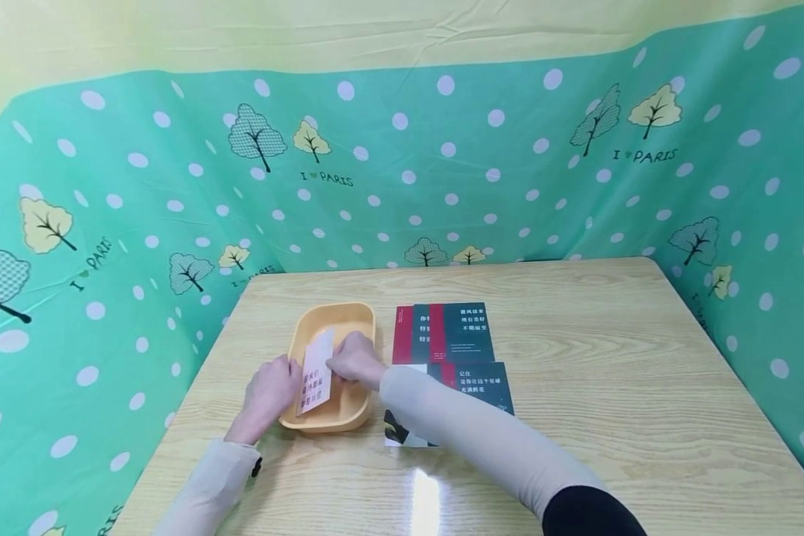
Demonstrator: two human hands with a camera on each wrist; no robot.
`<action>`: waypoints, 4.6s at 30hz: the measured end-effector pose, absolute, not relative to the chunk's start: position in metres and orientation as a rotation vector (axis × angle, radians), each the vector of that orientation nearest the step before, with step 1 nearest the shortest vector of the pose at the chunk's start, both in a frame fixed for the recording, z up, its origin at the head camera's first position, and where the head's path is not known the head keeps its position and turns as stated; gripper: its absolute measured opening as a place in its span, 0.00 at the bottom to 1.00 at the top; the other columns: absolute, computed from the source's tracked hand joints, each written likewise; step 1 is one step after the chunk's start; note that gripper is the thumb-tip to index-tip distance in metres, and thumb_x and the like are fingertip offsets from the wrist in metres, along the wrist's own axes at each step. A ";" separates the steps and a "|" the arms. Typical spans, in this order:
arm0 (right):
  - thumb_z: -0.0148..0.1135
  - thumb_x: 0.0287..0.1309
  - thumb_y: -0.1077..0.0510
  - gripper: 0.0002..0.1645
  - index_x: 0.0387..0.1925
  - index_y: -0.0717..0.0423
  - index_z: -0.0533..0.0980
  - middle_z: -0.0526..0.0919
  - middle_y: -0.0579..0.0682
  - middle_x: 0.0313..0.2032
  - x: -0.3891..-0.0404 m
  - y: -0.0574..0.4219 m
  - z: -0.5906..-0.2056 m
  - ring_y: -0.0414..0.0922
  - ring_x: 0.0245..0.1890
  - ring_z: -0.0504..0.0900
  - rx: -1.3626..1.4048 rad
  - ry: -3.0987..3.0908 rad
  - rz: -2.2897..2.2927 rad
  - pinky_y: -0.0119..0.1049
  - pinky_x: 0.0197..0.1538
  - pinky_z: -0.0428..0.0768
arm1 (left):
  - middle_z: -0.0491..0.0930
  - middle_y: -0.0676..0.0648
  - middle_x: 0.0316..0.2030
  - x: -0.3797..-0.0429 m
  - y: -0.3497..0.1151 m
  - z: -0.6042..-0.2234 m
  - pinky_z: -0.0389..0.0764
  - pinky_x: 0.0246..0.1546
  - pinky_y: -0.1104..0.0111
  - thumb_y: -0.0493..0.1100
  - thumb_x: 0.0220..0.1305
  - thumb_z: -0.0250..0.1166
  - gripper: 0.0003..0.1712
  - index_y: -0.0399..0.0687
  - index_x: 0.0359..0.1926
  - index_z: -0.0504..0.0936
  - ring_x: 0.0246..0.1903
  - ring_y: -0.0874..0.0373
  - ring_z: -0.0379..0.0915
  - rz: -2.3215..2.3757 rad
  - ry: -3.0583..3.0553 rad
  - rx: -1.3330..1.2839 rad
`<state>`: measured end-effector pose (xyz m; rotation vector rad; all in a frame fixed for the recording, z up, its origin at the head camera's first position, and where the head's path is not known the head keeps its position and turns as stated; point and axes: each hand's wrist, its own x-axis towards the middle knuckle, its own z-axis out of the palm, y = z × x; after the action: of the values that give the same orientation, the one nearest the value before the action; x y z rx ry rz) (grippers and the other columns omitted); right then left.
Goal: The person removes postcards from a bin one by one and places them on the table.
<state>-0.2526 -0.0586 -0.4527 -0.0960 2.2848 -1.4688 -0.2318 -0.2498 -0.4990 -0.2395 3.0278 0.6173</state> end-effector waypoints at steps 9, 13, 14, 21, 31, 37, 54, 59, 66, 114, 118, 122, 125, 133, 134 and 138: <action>0.69 0.67 0.65 0.08 0.30 0.61 0.85 0.88 0.61 0.33 -0.252 -0.044 -0.446 0.39 0.18 0.74 -0.073 2.286 -1.493 0.27 0.21 0.72 | 0.74 0.41 0.24 -0.231 -0.251 -0.499 0.76 0.22 0.58 0.48 0.82 0.41 0.25 0.34 0.41 0.78 0.23 0.48 0.74 0.600 3.012 -0.250; 0.69 0.68 0.65 0.07 0.31 0.60 0.85 0.88 0.59 0.33 -0.252 -0.038 -0.446 0.40 0.18 0.74 -0.068 2.282 -1.501 0.28 0.21 0.72 | 0.75 0.39 0.26 -0.231 -0.251 -0.499 0.78 0.23 0.56 0.47 0.81 0.42 0.25 0.31 0.42 0.78 0.24 0.46 0.75 0.580 3.033 -0.234; 0.69 0.68 0.64 0.07 0.31 0.60 0.85 0.88 0.60 0.34 -0.252 -0.036 -0.446 0.41 0.18 0.74 -0.071 2.279 -1.505 0.29 0.22 0.72 | 0.76 0.38 0.26 -0.232 -0.251 -0.500 0.79 0.24 0.55 0.47 0.81 0.42 0.25 0.31 0.42 0.79 0.24 0.46 0.76 0.577 3.040 -0.231; 0.69 0.68 0.62 0.07 0.33 0.59 0.86 0.88 0.62 0.37 -0.251 -0.021 -0.449 0.43 0.21 0.76 -0.058 2.259 -1.539 0.29 0.23 0.71 | 0.78 0.34 0.28 -0.232 -0.249 -0.503 0.81 0.25 0.52 0.47 0.81 0.44 0.24 0.30 0.41 0.79 0.26 0.43 0.79 0.559 3.073 -0.207; 0.69 0.69 0.61 0.06 0.34 0.59 0.85 0.86 0.62 0.33 -0.251 -0.008 -0.447 0.43 0.19 0.75 -0.023 2.271 -1.567 0.32 0.28 0.76 | 0.78 0.34 0.27 -0.233 -0.250 -0.500 0.82 0.26 0.50 0.45 0.81 0.46 0.23 0.32 0.38 0.79 0.26 0.41 0.80 0.547 3.102 -0.203; 0.68 0.70 0.63 0.06 0.34 0.59 0.85 0.82 0.62 0.28 -0.250 0.005 -0.449 0.43 0.16 0.70 -0.016 2.236 -1.612 0.34 0.25 0.69 | 0.78 0.36 0.26 -0.233 -0.250 -0.500 0.80 0.23 0.52 0.45 0.80 0.45 0.23 0.32 0.37 0.79 0.23 0.45 0.78 0.577 3.095 -0.209; 0.70 0.69 0.57 0.10 0.46 0.60 0.85 0.85 0.58 0.40 -0.254 0.044 -0.452 0.51 0.29 0.79 0.063 2.367 -1.577 0.33 0.30 0.77 | 0.77 0.36 0.25 -0.232 -0.250 -0.501 0.79 0.24 0.49 0.45 0.79 0.45 0.22 0.35 0.33 0.77 0.23 0.44 0.77 0.565 3.118 -0.196; 0.69 0.70 0.57 0.12 0.48 0.61 0.84 0.84 0.61 0.41 -0.253 0.055 -0.453 0.51 0.28 0.77 0.071 2.364 -1.600 0.35 0.30 0.76 | 0.77 0.37 0.24 -0.231 -0.250 -0.500 0.79 0.23 0.50 0.44 0.79 0.44 0.22 0.34 0.33 0.77 0.22 0.45 0.77 0.579 3.112 -0.191; 0.66 0.73 0.58 0.12 0.52 0.62 0.81 0.81 0.62 0.33 -0.253 0.078 -0.458 0.48 0.24 0.74 0.136 2.326 -1.650 0.36 0.30 0.72 | 0.78 0.36 0.25 -0.233 -0.249 -0.501 0.79 0.24 0.50 0.45 0.80 0.44 0.23 0.34 0.34 0.77 0.23 0.45 0.77 0.554 3.105 -0.186; 0.52 0.79 0.60 0.23 0.65 0.72 0.71 0.77 0.64 0.55 -0.283 0.204 -0.497 0.50 0.42 0.75 0.323 2.439 -1.562 0.37 0.39 0.75 | 0.76 0.39 0.24 -0.232 -0.249 -0.498 0.77 0.22 0.52 0.45 0.80 0.45 0.22 0.35 0.33 0.77 0.22 0.45 0.76 0.556 3.107 -0.195; 0.51 0.79 0.60 0.22 0.65 0.73 0.71 0.77 0.64 0.53 -0.284 0.210 -0.501 0.50 0.40 0.75 0.324 2.460 -1.534 0.37 0.38 0.75 | 0.75 0.40 0.23 -0.232 -0.249 -0.498 0.76 0.20 0.55 0.45 0.80 0.44 0.22 0.35 0.34 0.77 0.21 0.47 0.75 0.560 3.088 -0.201; 0.51 0.78 0.61 0.22 0.64 0.73 0.72 0.77 0.63 0.52 -0.285 0.213 -0.503 0.48 0.37 0.74 0.329 2.468 -1.521 0.36 0.35 0.73 | 0.73 0.42 0.22 -0.233 -0.248 -0.497 0.74 0.19 0.59 0.45 0.81 0.43 0.22 0.36 0.35 0.77 0.20 0.50 0.73 0.587 3.067 -0.218; 0.51 0.78 0.61 0.22 0.63 0.73 0.72 0.77 0.63 0.51 -0.287 0.213 -0.505 0.47 0.36 0.73 0.328 2.480 -1.518 0.35 0.33 0.73 | 0.73 0.42 0.22 -0.234 -0.248 -0.496 0.73 0.18 0.60 0.46 0.81 0.43 0.23 0.36 0.35 0.76 0.19 0.50 0.73 0.602 3.067 -0.215; 0.52 0.77 0.61 0.18 0.58 0.72 0.75 0.78 0.65 0.52 -0.294 0.211 -0.513 0.52 0.42 0.77 0.319 2.562 -1.460 0.38 0.39 0.76 | 0.73 0.42 0.22 -0.232 -0.248 -0.498 0.73 0.18 0.60 0.46 0.81 0.42 0.23 0.36 0.35 0.76 0.20 0.50 0.73 0.595 3.060 -0.236; 0.52 0.77 0.61 0.18 0.58 0.72 0.76 0.78 0.65 0.52 -0.294 0.211 -0.513 0.53 0.44 0.77 0.312 2.579 -1.447 0.39 0.41 0.76 | 0.73 0.42 0.22 -0.232 -0.248 -0.498 0.74 0.18 0.59 0.46 0.81 0.42 0.23 0.36 0.35 0.76 0.20 0.50 0.73 0.595 3.061 -0.233; 0.52 0.77 0.61 0.18 0.56 0.72 0.77 0.80 0.66 0.51 -0.295 0.209 -0.514 0.56 0.47 0.79 0.274 2.659 -1.379 0.41 0.44 0.78 | 0.74 0.41 0.23 -0.232 -0.249 -0.499 0.74 0.19 0.57 0.45 0.80 0.42 0.23 0.36 0.35 0.77 0.21 0.48 0.74 0.596 3.074 -0.227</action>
<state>-0.2947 0.2094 -0.5140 0.2737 2.6589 -1.3786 -0.2317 -0.2488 -0.4987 -0.2268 3.0736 0.5960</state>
